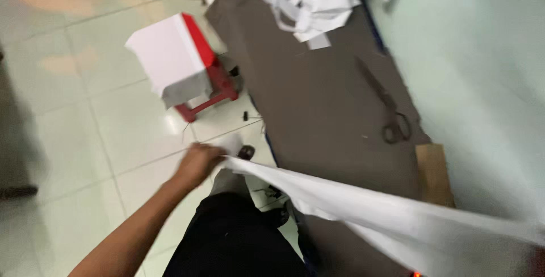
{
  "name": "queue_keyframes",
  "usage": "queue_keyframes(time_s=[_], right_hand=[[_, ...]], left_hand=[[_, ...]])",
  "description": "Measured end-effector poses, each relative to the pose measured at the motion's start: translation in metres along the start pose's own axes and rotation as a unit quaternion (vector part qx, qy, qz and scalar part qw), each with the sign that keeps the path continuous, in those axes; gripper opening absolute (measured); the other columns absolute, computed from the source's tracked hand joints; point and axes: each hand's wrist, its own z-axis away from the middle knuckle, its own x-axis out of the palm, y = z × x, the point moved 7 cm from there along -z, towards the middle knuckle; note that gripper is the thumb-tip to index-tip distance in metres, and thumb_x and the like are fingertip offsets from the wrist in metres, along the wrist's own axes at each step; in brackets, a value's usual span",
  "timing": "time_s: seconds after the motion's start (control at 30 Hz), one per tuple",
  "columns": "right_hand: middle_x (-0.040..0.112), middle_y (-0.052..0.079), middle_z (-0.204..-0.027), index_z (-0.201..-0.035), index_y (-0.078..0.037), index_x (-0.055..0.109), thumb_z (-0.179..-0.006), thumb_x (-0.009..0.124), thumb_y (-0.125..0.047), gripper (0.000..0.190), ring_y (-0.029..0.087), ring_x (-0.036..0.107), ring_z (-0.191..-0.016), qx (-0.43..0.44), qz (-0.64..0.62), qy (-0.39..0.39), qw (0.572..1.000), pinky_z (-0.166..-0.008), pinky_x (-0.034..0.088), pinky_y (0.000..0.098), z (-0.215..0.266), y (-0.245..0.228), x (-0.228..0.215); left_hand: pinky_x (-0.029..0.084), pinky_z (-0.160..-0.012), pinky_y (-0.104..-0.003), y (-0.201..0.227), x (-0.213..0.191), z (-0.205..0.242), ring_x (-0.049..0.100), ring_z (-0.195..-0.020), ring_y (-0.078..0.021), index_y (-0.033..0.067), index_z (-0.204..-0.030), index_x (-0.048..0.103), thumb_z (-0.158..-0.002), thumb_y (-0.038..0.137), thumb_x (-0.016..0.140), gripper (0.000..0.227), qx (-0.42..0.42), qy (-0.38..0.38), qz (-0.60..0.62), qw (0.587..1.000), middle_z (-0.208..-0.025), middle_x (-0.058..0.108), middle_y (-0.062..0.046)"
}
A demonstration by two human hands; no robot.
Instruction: The person smooths out white fabric on a table, uses an iron to press several sections of the material, and applies pressure with a wooden block between ironing passes.
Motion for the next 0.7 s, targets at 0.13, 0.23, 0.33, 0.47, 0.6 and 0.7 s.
queue_keyframes(time_s=[0.13,0.23,0.33,0.47,0.6,0.7], right_hand=[[0.060,-0.002,-0.150,-0.133,-0.029,0.069,-0.098,0.038,-0.030,0.047,0.016,0.055,-0.141,-0.797,-0.051,-0.090,0.595,-0.130,0.037,0.0402,0.114,-0.031,0.185],[0.080,-0.011,-0.089,-0.099,-0.031,0.085,-0.089,0.068,-0.043,0.023,0.013,0.076,-0.079,-0.760,0.028,-0.308,0.572,-0.073,0.054,0.0306,0.442,-0.178,0.018],[0.069,-0.004,-0.081,-0.096,-0.026,0.076,-0.099,0.061,-0.039,0.021,0.020,0.069,-0.081,-0.823,0.029,-0.318,0.471,-0.072,0.050,0.0377,0.556,-0.245,0.037],[0.074,-0.010,-0.098,-0.092,-0.030,0.075,-0.093,0.060,-0.049,0.024,0.018,0.070,-0.092,-0.784,0.080,-0.265,0.556,-0.075,0.052,0.0409,0.622,-0.326,0.160],[0.063,-0.001,-0.080,-0.086,-0.018,0.064,-0.099,0.067,-0.043,0.028,0.020,0.058,-0.072,-0.698,0.066,-0.402,0.589,-0.066,0.043,0.0386,0.682,-0.381,0.238],[0.048,0.001,-0.063,-0.072,-0.013,0.047,-0.101,0.068,-0.036,0.042,0.014,0.045,-0.061,-0.652,0.058,-0.470,0.592,-0.062,0.035,0.0339,0.718,-0.403,0.291]], left_hand=[[0.055,-0.093,-0.040,-0.180,0.010,0.163,0.072,-0.109,-0.0330,0.0300,-0.125,0.074,-0.096,0.044,0.057,0.036,-0.383,-0.050,-0.054,0.921,-0.117,0.077,-0.008],[0.054,-0.080,-0.043,-0.267,-0.013,0.243,0.068,-0.108,-0.0272,0.0436,-0.105,0.081,-0.094,0.034,0.059,0.026,-0.410,0.060,-0.255,0.874,-0.109,0.076,0.004],[0.058,-0.076,-0.055,-0.351,-0.077,0.253,0.074,-0.090,-0.0528,-0.0063,-0.111,0.073,-0.104,0.042,0.057,0.052,-0.591,0.136,-0.174,0.776,-0.099,0.076,-0.032],[0.060,-0.076,-0.050,-0.472,-0.193,0.191,0.073,-0.100,-0.0402,0.0338,-0.133,0.074,-0.093,0.002,0.066,0.052,-0.699,0.141,-0.008,0.701,-0.119,0.077,-0.014],[0.035,-0.037,-0.038,-0.558,-0.287,0.076,0.053,-0.053,-0.0153,0.0192,-0.093,0.070,-0.090,0.004,0.051,0.025,-0.581,0.373,0.197,0.696,-0.067,0.060,-0.003],[0.048,-0.054,-0.039,-0.633,-0.327,-0.044,0.070,-0.075,-0.0215,0.0181,-0.120,0.082,-0.077,0.006,0.057,0.051,-0.456,0.401,0.098,0.788,-0.088,0.074,-0.011]])
